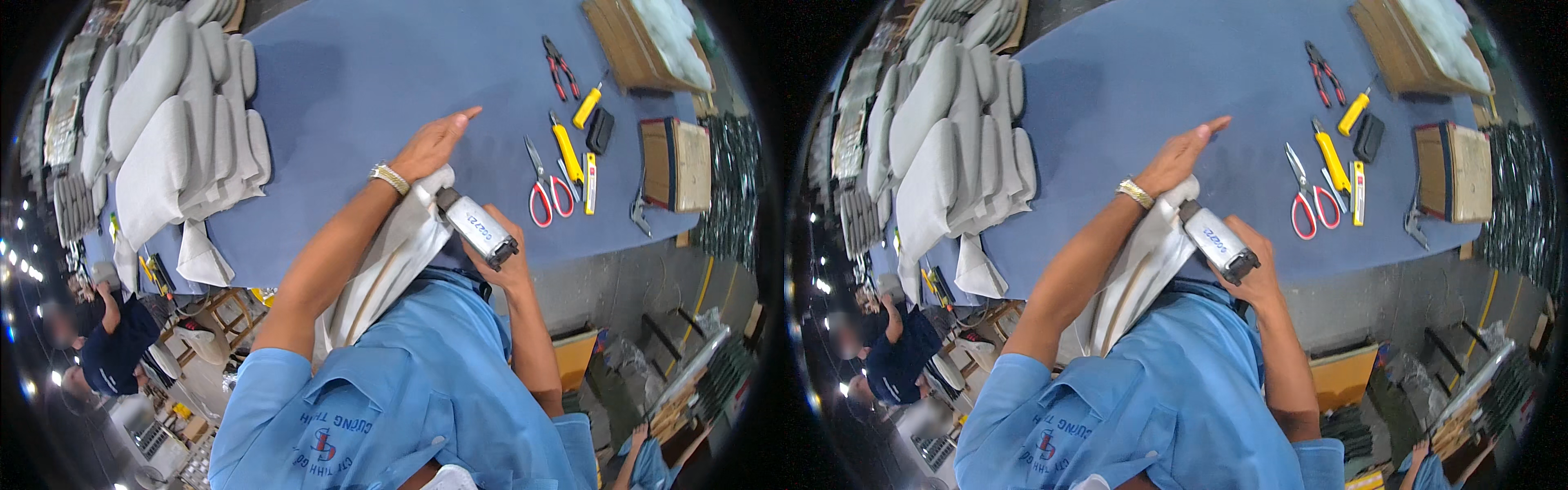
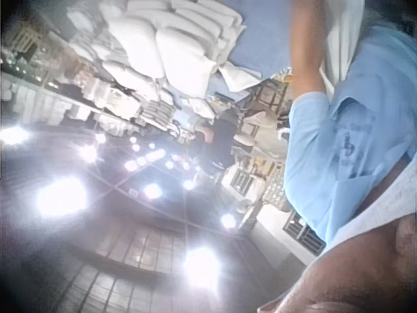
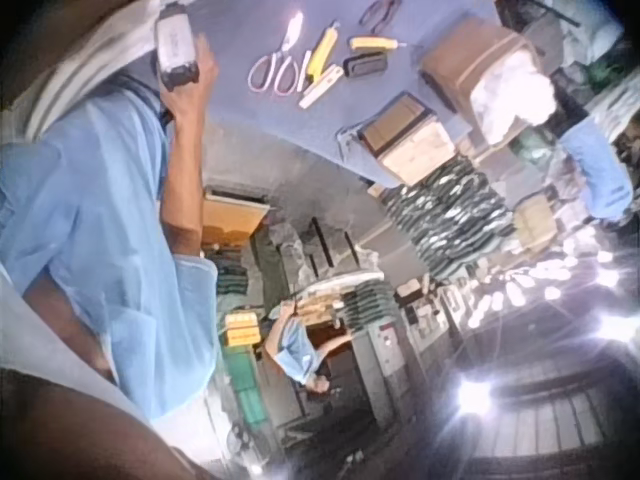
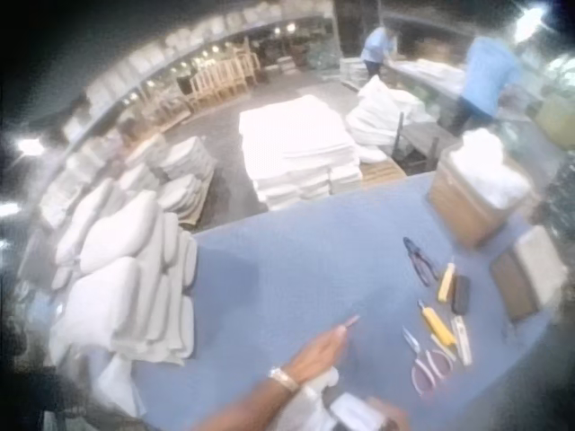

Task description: The person assembles cushion covers by inserting foam inserts, folding and tucking fabric edges, and securing seams with a pneumatic staple gun. They trim excess fabric with scissors and stack finished cushions on the table.

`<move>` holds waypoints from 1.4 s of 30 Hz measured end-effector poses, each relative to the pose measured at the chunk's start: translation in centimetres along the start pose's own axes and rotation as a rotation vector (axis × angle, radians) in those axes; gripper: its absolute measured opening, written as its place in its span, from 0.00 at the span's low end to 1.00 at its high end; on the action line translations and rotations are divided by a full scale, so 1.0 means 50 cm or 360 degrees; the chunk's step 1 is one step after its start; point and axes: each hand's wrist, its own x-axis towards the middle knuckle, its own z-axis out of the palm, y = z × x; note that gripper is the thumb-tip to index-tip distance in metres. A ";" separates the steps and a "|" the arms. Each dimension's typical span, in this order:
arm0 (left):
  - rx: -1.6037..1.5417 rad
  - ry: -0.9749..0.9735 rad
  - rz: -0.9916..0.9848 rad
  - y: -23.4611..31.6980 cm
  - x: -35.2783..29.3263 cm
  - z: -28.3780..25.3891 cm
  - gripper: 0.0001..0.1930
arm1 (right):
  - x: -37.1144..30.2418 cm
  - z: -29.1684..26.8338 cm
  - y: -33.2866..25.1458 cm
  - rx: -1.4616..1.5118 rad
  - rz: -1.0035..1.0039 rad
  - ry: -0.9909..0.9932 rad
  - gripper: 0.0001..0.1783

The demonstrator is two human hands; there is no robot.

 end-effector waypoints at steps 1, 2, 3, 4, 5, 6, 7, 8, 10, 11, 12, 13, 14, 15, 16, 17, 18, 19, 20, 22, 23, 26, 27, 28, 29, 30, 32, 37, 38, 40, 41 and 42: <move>0.0021 -0.0075 -0.0039 0.002 -0.010 -0.009 0.33 | -0.002 0.008 -0.003 -0.0007 -0.0035 0.0034 0.12; 0.0049 -0.0132 -0.0068 0.007 -0.014 -0.021 0.33 | 0.002 0.013 -0.007 -0.0016 -0.0090 0.0060 0.10; 0.0024 -0.0146 -0.0028 0.011 -0.019 -0.022 0.33 | 0.002 0.016 -0.013 -0.0024 -0.0099 0.0076 0.10; 0.0012 -0.0154 0.0017 0.019 -0.022 -0.026 0.33 | 0.007 0.020 -0.020 -0.0026 -0.0121 0.0094 0.11; -0.0001 -0.0161 0.0061 0.023 -0.026 -0.029 0.33 | 0.010 0.020 -0.023 -0.0029 -0.0143 0.0112 0.11; -0.0030 -0.0164 0.0092 0.021 -0.032 -0.030 0.33 | 0.010 0.019 -0.020 -0.0033 -0.0157 0.0108 0.11; -0.0053 -0.0177 0.0115 0.018 -0.041 -0.031 0.34 | 0.007 0.023 -0.016 -0.0028 -0.0165 0.0111 0.12; -0.0077 -0.0189 0.0138 0.016 -0.050 -0.033 0.34 | 0.006 0.026 -0.014 -0.0024 -0.0172 0.0113 0.12; -0.0081 -0.0228 0.0177 0.023 -0.062 -0.037 0.34 | 0.010 0.027 -0.022 -0.0028 -0.0198 0.0126 0.13; -0.0079 -0.0249 0.0196 0.030 -0.067 -0.040 0.35 | 0.012 0.027 -0.026 -0.0027 -0.0211 0.0136 0.13; -0.0042 -0.0289 0.0178 0.036 -0.075 -0.042 0.34 | 0.012 0.026 -0.029 -0.0026 -0.0216 0.0132 0.13; 0.0003 -0.0330 0.0161 0.043 -0.082 -0.048 0.34 | 0.013 0.027 -0.032 -0.0021 -0.0225 0.0134 0.14; 0.0049 -0.0372 0.0145 0.047 -0.084 -0.054 0.34 | 0.015 0.028 -0.033 -0.0015 -0.0234 0.0137 0.14; 0.0035 -0.0390 0.0128 0.041 -0.082 -0.058 0.34 | 0.016 0.028 -0.030 -0.0003 -0.0247 0.0130 0.14; 0.0024 -0.0416 0.0109 0.030 -0.080 -0.060 0.34 | 0.016 0.030 -0.028 0.0012 -0.0256 0.0128 0.15; 0.0013 -0.0442 0.0090 0.021 -0.078 -0.062 0.33 | 0.016 0.032 -0.025 0.0026 -0.0265 0.0128 0.15; -0.0026 -0.0431 0.0040 0.012 -0.076 -0.067 0.33 | 0.018 0.035 -0.025 0.0046 -0.0249 0.0140 0.16; -0.0060 -0.0434 -0.0012 0.011 -0.072 -0.070 0.32 | 0.019 0.039 -0.027 0.0070 -0.0226 0.0165 0.17; -0.0111 -0.0421 -0.0055 0.010 -0.066 -0.075 0.32 | 0.022 0.041 -0.028 0.0095 -0.0210 0.0182 0.18; -0.0234 -0.0376 -0.0135 0.007 -0.061 -0.084 0.31 | 0.023 0.041 -0.032 0.0256 -0.0157 0.0152 0.18; -0.0306 -0.0342 -0.0176 0.004 -0.062 -0.089 0.31 | 0.023 0.043 -0.035 0.0341 -0.0132 0.0129 0.19; -0.0388 -0.0356 -0.0147 0.012 -0.058 -0.106 0.29 | 0.031 0.059 -0.031 0.0319 -0.0192 0.0134 0.21; -0.0390 -0.0342 -0.0163 0.018 -0.057 -0.109 0.28 | 0.034 0.063 -0.029 0.0291 -0.0204 0.0120 0.21; -0.0398 -0.0323 -0.0177 0.023 -0.058 -0.111 0.27 | 0.036 0.064 -0.029 0.0327 -0.0206 0.0120 0.21; -0.0415 -0.0298 -0.0192 0.025 -0.057 -0.109 0.27 | 0.039 0.063 -0.030 0.0362 -0.0208 0.0119 0.21; -0.0432 -0.0273 -0.0208 0.027 -0.056 -0.109 0.27 | 0.042 0.064 -0.030 0.0398 -0.0210 0.0118 0.21; -0.0353 -0.0283 -0.0225 0.032 -0.059 -0.106 0.24 | 0.043 0.063 -0.026 0.0357 -0.0238 0.0107 0.21; -0.0222 -0.0316 -0.0303 0.049 -0.063 -0.103 0.21 | 0.052 0.056 -0.027 0.0355 -0.0301 0.0049 0.21; -0.0226 -0.0314 -0.0305 0.046 -0.062 -0.104 0.21 | 0.052 0.054 -0.028 0.0354 -0.0273 0.0031 0.21; -0.0225 -0.0309 -0.0307 0.042 -0.063 -0.104 0.20 | 0.051 0.054 -0.030 0.0359 -0.0276 0.0043 0.20; -0.0221 -0.0306 -0.0306 0.043 -0.064 -0.104 0.20 | 0.050 0.055 -0.031 0.0364 -0.0305 0.0073 0.20; -0.0216 -0.0304 -0.0306 0.043 -0.065 -0.103 0.20 | 0.049 0.056 -0.032 0.0368 -0.0333 0.0103 0.20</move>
